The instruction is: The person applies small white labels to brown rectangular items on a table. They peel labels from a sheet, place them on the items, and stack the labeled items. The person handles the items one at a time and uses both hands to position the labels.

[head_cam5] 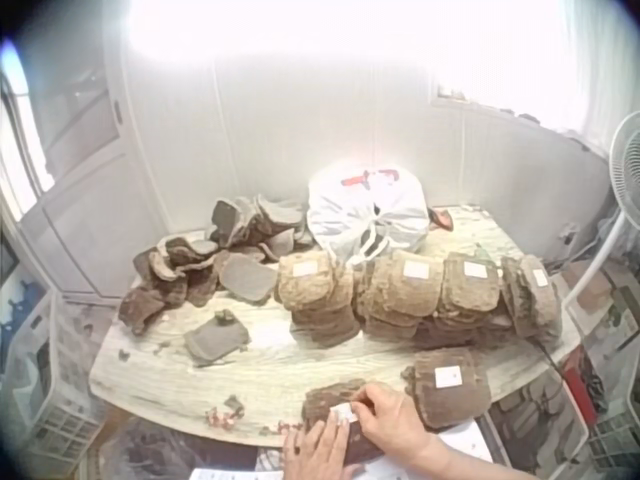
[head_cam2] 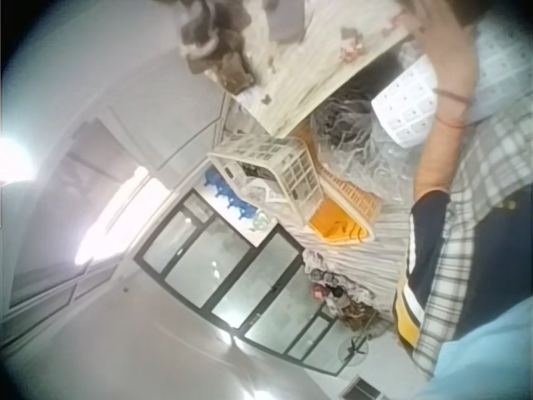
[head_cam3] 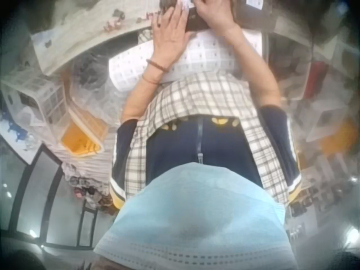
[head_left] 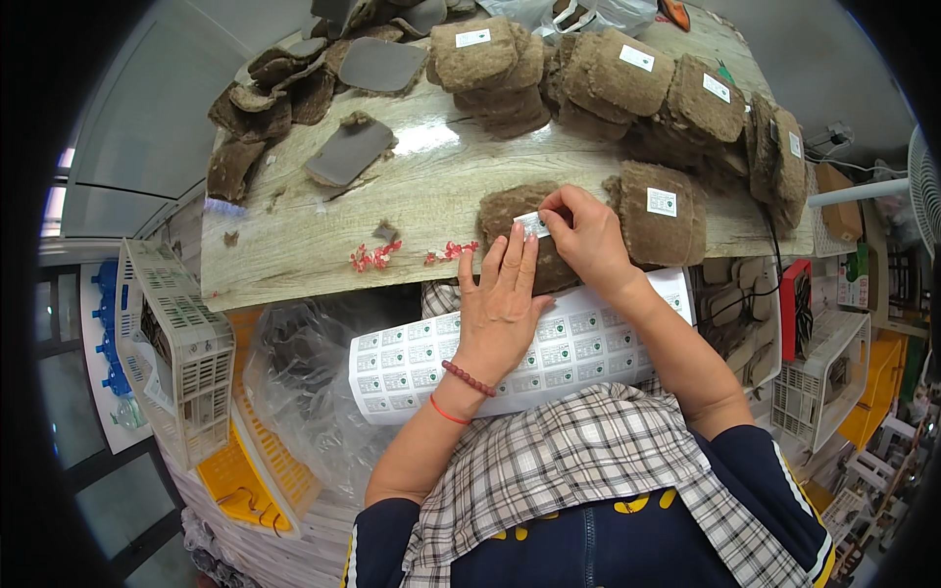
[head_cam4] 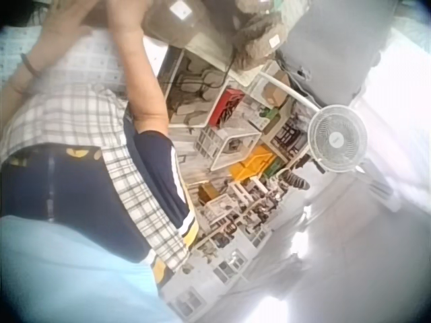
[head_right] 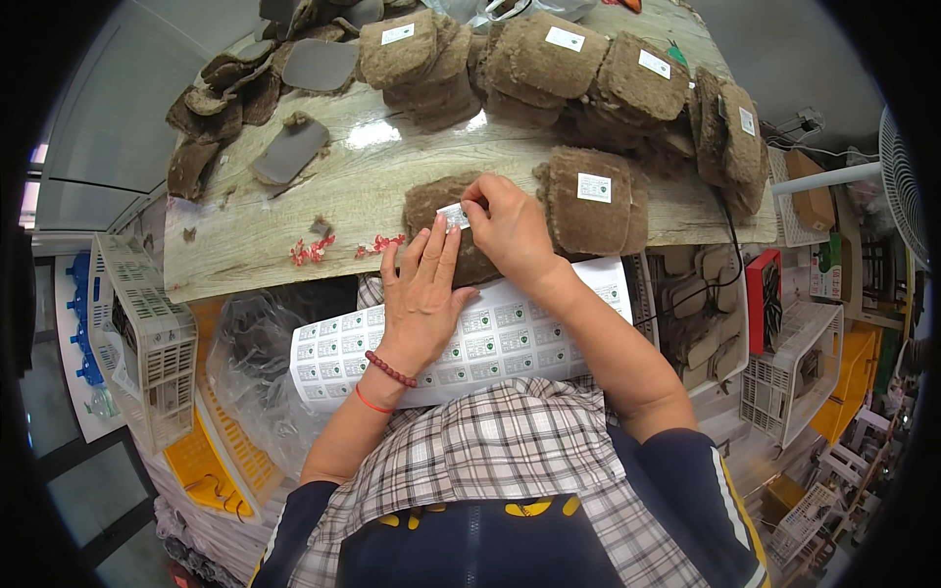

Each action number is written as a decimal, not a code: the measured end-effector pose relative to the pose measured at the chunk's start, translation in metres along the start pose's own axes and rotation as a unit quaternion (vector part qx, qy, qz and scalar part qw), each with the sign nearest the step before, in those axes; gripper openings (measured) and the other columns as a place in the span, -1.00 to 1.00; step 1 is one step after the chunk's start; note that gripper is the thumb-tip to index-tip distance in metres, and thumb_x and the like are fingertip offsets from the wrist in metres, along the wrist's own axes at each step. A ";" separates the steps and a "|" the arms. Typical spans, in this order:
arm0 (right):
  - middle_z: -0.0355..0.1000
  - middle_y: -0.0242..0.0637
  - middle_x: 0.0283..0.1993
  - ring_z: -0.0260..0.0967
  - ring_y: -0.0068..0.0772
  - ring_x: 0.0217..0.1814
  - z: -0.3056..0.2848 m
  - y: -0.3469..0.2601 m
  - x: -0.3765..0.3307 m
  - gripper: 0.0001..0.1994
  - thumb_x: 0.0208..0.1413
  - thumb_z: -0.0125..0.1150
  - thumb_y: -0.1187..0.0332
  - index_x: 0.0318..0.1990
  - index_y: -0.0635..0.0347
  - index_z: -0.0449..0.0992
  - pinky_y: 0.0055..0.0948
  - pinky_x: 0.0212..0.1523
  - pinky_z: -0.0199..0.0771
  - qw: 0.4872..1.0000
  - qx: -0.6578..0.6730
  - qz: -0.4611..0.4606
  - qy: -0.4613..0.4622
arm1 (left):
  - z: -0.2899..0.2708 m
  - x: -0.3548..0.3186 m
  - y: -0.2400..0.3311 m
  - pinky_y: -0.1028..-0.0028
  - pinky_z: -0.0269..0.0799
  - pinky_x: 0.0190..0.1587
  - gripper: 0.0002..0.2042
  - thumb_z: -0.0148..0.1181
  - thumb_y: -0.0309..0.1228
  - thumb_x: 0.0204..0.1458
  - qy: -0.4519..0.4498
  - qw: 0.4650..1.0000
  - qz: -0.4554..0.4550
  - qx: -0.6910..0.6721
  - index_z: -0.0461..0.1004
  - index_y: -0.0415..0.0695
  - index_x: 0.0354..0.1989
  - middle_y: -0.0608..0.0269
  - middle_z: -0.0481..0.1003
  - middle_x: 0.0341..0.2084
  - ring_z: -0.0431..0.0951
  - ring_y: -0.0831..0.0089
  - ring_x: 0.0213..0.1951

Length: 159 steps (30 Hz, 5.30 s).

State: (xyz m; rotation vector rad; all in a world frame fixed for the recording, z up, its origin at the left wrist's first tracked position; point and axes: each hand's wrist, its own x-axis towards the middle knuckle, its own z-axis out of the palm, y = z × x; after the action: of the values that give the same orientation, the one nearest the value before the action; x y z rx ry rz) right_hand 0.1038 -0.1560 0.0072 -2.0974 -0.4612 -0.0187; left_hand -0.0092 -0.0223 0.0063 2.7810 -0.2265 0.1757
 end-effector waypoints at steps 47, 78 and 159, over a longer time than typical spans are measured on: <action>0.50 -0.34 -0.26 0.43 -0.22 -0.14 -0.028 -0.025 -0.111 -0.78 -0.06 0.37 0.45 -0.19 0.10 0.63 -0.26 -0.04 0.42 0.964 -0.119 -0.237 -0.001 | -0.017 -0.046 -0.013 0.42 0.42 -0.30 -0.87 0.28 -0.47 -0.03 0.025 0.943 -0.119 -0.310 0.55 -0.28 -0.37 0.15 0.54 -0.48 0.52 0.39 -0.39; 0.46 -0.35 -0.40 0.35 -0.59 -0.38 -0.004 0.004 -0.012 -0.85 0.25 0.15 0.37 -0.22 0.30 0.49 -0.48 -0.31 0.43 0.967 0.215 0.132 -0.022 | -0.012 -0.002 -0.012 0.16 0.27 0.23 -0.65 0.18 -0.64 -0.05 0.121 0.987 0.061 -0.089 0.49 -0.32 -0.01 -0.01 0.47 0.03 0.42 0.05 0.14; 0.48 -0.30 -0.20 0.43 -0.47 -0.18 -0.064 0.002 0.011 -0.70 0.00 0.36 0.53 -0.11 0.24 0.43 -0.47 -0.14 0.47 0.950 0.207 -0.029 0.232 | -0.014 -0.050 -0.032 0.16 0.15 0.23 -0.40 0.33 -0.42 -0.05 0.141 0.981 -0.067 -0.118 0.31 -0.16 0.22 0.02 0.39 0.11 0.37 0.10 0.15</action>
State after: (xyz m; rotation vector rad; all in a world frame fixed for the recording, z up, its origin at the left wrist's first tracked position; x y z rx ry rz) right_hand 0.1251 -0.2059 0.0425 -1.5964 -0.2143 -0.4073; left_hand -0.0537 0.0187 0.0018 2.4883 0.0121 0.4712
